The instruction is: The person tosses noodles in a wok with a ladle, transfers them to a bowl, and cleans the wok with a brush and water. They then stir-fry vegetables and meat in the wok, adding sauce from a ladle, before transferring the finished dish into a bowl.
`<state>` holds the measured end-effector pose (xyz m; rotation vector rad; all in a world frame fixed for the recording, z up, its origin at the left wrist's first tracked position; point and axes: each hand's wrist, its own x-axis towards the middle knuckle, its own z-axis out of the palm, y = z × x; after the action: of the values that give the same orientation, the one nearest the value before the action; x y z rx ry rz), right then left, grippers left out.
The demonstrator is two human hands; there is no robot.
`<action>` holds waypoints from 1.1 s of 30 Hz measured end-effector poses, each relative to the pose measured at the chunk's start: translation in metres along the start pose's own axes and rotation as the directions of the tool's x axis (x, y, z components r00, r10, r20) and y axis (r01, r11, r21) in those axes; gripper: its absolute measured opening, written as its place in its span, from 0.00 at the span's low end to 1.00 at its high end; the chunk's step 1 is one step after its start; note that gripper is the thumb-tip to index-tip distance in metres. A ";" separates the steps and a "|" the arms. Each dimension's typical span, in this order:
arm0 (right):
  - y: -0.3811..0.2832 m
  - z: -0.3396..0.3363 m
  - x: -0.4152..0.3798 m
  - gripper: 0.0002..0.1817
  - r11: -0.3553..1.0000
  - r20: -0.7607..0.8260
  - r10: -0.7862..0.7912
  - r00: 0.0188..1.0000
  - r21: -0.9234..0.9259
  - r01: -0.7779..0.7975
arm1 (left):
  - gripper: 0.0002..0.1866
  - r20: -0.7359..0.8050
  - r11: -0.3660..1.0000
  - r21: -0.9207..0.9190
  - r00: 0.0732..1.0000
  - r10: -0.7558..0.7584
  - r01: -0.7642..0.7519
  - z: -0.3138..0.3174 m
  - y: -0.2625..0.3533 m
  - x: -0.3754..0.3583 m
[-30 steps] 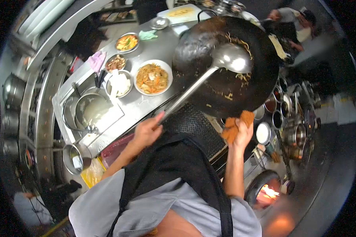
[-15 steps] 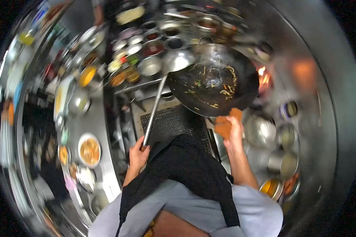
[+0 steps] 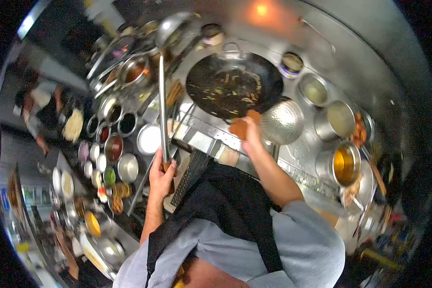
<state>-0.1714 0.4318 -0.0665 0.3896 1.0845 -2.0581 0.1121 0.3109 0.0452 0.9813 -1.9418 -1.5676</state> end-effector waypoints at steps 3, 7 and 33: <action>0.026 0.040 0.032 0.14 0.997 -0.093 -0.068 0.993 0.029 0.071 | 0.39 0.240 0.996 0.005 0.967 -0.090 0.092 0.007 -0.006 0.051; 0.068 0.058 0.097 0.12 0.985 -0.061 -0.129 0.990 0.108 0.135 | 0.35 0.380 0.900 0.320 0.910 0.165 -0.297 0.012 -0.015 0.123; 0.091 -0.253 -0.281 0.26 0.924 -0.713 -0.338 0.615 -0.129 0.359 | 0.23 0.695 0.202 0.679 0.706 0.134 -0.706 0.367 0.064 0.298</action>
<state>0.0626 0.7396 -0.1078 1.1728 1.7127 -2.3127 -0.3618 0.3250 -0.0096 0.1375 -3.2346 -0.1467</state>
